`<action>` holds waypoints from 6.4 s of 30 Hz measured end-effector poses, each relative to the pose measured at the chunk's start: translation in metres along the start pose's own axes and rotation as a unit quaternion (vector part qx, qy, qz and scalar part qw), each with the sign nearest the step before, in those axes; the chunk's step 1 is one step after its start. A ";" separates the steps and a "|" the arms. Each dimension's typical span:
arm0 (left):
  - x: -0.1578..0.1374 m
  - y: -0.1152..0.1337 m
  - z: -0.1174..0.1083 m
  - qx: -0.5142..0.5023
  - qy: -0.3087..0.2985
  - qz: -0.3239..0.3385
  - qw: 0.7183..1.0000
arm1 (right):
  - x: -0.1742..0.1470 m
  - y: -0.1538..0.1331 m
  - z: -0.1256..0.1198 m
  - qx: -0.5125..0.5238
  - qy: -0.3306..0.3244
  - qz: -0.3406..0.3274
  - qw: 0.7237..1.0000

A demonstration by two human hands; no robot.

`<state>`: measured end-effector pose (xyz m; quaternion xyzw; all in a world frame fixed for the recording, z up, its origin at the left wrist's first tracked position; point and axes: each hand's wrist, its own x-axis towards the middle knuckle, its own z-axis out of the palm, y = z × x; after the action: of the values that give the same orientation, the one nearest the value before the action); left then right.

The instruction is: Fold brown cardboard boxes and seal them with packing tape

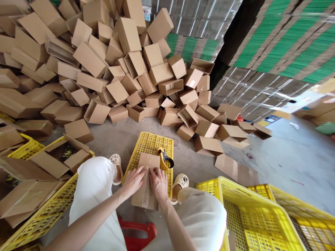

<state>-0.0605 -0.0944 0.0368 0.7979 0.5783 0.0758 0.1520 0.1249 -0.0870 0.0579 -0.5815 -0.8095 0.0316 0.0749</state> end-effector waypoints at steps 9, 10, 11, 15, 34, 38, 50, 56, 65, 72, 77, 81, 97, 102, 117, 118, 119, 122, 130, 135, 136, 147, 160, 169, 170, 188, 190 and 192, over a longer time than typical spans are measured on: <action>0.103 -0.003 -0.025 0.029 -0.007 -0.094 0.995 | 0.101 0.024 0.004 -0.028 -0.031 0.013 0.999; 0.108 -0.004 -0.024 0.030 -0.011 -0.102 0.994 | 0.104 0.025 0.008 -0.027 -0.031 0.014 0.999; 0.111 -0.005 -0.023 0.031 -0.014 -0.108 0.994 | 0.105 0.026 0.010 -0.024 -0.030 0.015 0.999; 0.113 -0.010 -0.021 0.034 -0.022 -0.119 0.992 | 0.093 0.028 0.015 -0.009 -0.024 0.008 1.000; 0.030 0.012 -0.003 0.079 0.022 -0.045 0.996 | -0.067 0.024 0.033 0.171 -0.005 -0.076 0.982; -0.005 0.017 0.012 0.076 0.036 -0.035 0.996 | -0.090 0.021 0.037 0.219 -0.042 -0.061 0.973; -0.099 0.036 0.068 -0.042 0.055 -0.059 0.996 | -0.100 0.009 0.033 0.288 -0.025 -0.015 0.957; -0.076 0.025 0.046 -0.055 0.094 -0.039 0.993 | -0.078 0.005 0.023 0.190 0.025 0.003 0.981; -0.055 0.018 0.026 -0.065 0.044 -0.046 0.996 | -0.083 0.006 0.016 0.152 -0.012 -0.014 0.988; -0.068 0.021 0.026 -0.075 -0.020 -0.030 0.997 | -0.094 0.010 0.017 0.153 -0.075 -0.044 0.984; -0.080 0.023 0.039 -0.048 -0.043 -0.009 0.998 | -0.100 0.002 0.024 0.123 -0.073 -0.037 0.989; -0.088 0.019 0.055 -0.103 0.018 -0.028 0.994 | -0.104 0.004 0.027 0.210 -0.062 -0.035 0.975; -0.064 0.027 -0.059 -0.152 0.198 0.012 0.968 | -0.074 -0.008 -0.072 0.349 0.080 0.001 0.934; -0.016 0.028 -0.087 -0.154 0.206 0.027 0.966 | -0.024 0.001 -0.095 0.306 0.126 0.020 0.943; 0.102 -0.012 -0.095 -0.417 0.059 0.040 0.906 | 0.095 0.058 -0.091 0.400 -0.004 -0.046 0.916; 0.101 -0.016 -0.099 -0.427 0.024 0.043 0.903 | 0.095 0.061 -0.094 0.393 -0.027 -0.054 0.918; 0.100 -0.018 -0.102 -0.433 -0.003 0.042 0.900 | 0.095 0.062 -0.096 0.384 -0.048 -0.060 0.920; 0.102 -0.021 -0.103 -0.434 -0.024 0.024 0.900 | 0.096 0.063 -0.102 0.370 -0.076 -0.067 0.924; 0.120 -0.001 -0.069 -0.397 0.171 -0.019 0.901 | 0.103 0.052 -0.095 0.383 0.044 0.009 0.923; 0.124 0.003 -0.065 -0.380 0.194 -0.038 0.904 | 0.109 0.049 -0.091 0.386 0.065 0.040 0.920; 0.124 0.003 -0.065 -0.376 0.197 -0.041 0.905 | 0.111 0.048 -0.090 0.385 0.067 0.043 0.919; 0.117 0.005 -0.079 -0.380 0.180 -0.037 0.907 | 0.099 0.052 -0.079 0.390 0.062 0.006 0.919; 0.113 0.009 -0.081 -0.301 0.217 -0.022 0.929 | 0.037 0.061 -0.066 0.408 -0.032 -0.011 0.913; 0.075 0.017 -0.061 -0.212 0.220 0.016 0.952 | 0.081 0.035 -0.057 0.408 0.125 0.060 0.902; 0.070 0.018 -0.058 -0.213 0.222 0.021 0.951 | 0.083 0.033 -0.055 0.407 0.138 0.064 0.901; 0.013 -0.004 -0.059 -0.271 0.137 0.064 0.950 | 0.036 0.047 -0.069 0.484 0.016 0.009 0.875; 0.007 0.000 -0.057 -0.278 0.144 0.057 0.948 | 0.026 0.045 -0.071 0.471 0.012 0.004 0.882; 0.000 0.005 -0.057 -0.284 0.150 0.053 0.946 | 0.017 0.041 -0.074 0.450 0.012 0.002 0.893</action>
<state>-0.0731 -0.0873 0.0919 0.7306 0.5060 0.3636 0.2793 0.1693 -0.0600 0.1267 -0.4875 -0.7069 0.3850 0.3382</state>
